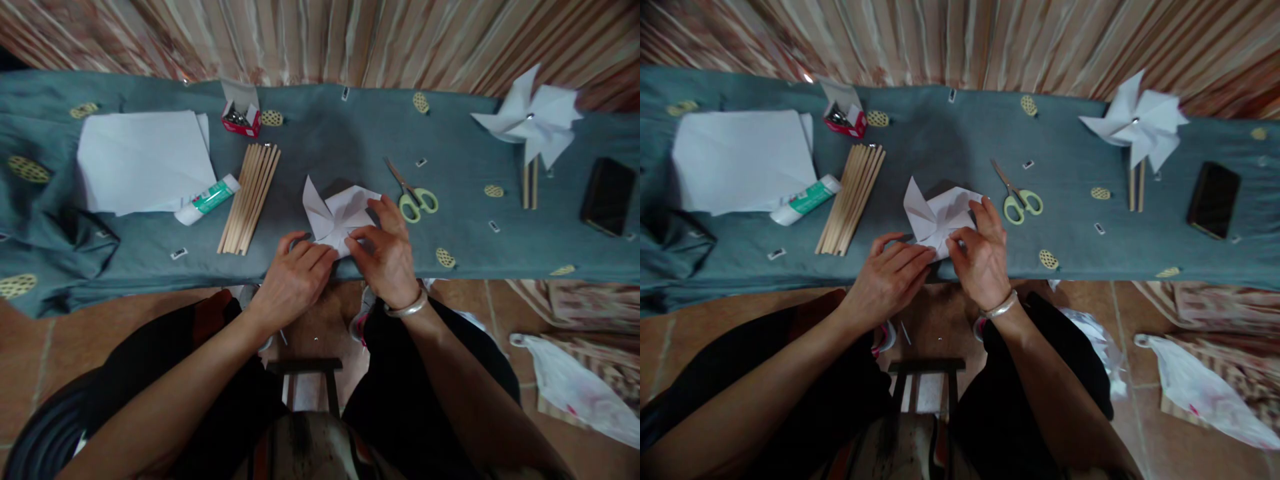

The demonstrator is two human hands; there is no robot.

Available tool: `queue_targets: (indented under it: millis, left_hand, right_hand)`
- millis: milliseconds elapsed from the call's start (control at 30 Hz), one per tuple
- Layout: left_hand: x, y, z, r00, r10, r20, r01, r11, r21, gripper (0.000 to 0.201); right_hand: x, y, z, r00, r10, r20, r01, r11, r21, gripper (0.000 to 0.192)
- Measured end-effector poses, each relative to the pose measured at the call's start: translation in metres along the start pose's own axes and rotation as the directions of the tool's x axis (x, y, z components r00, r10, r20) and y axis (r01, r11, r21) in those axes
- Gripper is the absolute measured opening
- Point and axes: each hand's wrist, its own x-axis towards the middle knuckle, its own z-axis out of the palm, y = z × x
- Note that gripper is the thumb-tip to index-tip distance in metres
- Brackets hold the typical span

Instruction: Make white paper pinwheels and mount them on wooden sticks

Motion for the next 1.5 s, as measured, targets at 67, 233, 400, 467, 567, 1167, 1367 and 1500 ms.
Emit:
queue_targets:
  millis: [67, 233, 400, 467, 567, 1167, 1367, 1500]
  left_hand:
    - [0.000, 0.000, 0.001, 1.000, 0.000, -0.002, 0.000, 1.000, -0.001, 0.023]
    - [-0.001, -0.001, 0.002, 1.000, 0.020, 0.018, -0.020, 1.000, 0.015, 0.023]
    - [-0.001, -0.001, 0.002, 0.999, 0.004, 0.038, -0.004, 1.000, -0.002, 0.023]
    - [-0.001, -0.001, 0.002, 0.999, 0.001, 0.050, 0.000, 1.000, -0.010, 0.024]
    - [0.000, -0.001, 0.003, 0.998, -0.003, 0.061, 0.004, 1.000, -0.016, 0.024]
    - [0.003, 0.000, 0.003, 0.999, -0.002, 0.044, 0.003, 1.000, -0.005, 0.021]
    - [0.003, -0.001, 0.002, 0.999, 0.004, 0.044, -0.004, 1.000, -0.003, 0.020]
    - [0.003, -0.001, 0.002, 0.999, 0.000, 0.048, 0.000, 1.000, -0.002, 0.020]
  right_hand:
    - [0.000, -0.002, 0.001, 1.000, 0.007, 0.002, -0.007, 1.000, 0.001, 0.016]
    - [0.002, -0.002, 0.004, 1.000, -0.020, -0.014, 0.020, 0.999, -0.037, 0.015]
    - [0.003, -0.001, 0.005, 1.000, -0.014, 0.007, 0.015, 0.997, -0.078, 0.013]
    - [0.003, -0.001, 0.005, 0.999, 0.018, 0.039, -0.015, 0.997, -0.080, 0.012]
    - [0.003, -0.003, 0.006, 0.999, 0.037, 0.025, -0.035, 0.996, -0.083, 0.012]
    - [0.005, -0.008, 0.004, 0.999, 0.014, -0.029, -0.016, 0.998, -0.068, 0.014]
    - [0.004, -0.015, 0.002, 1.000, -0.025, -0.017, 0.023, 0.995, -0.093, 0.014]
    - [0.003, -0.017, 0.001, 0.999, -0.046, 0.024, 0.048, 0.991, -0.123, 0.018]
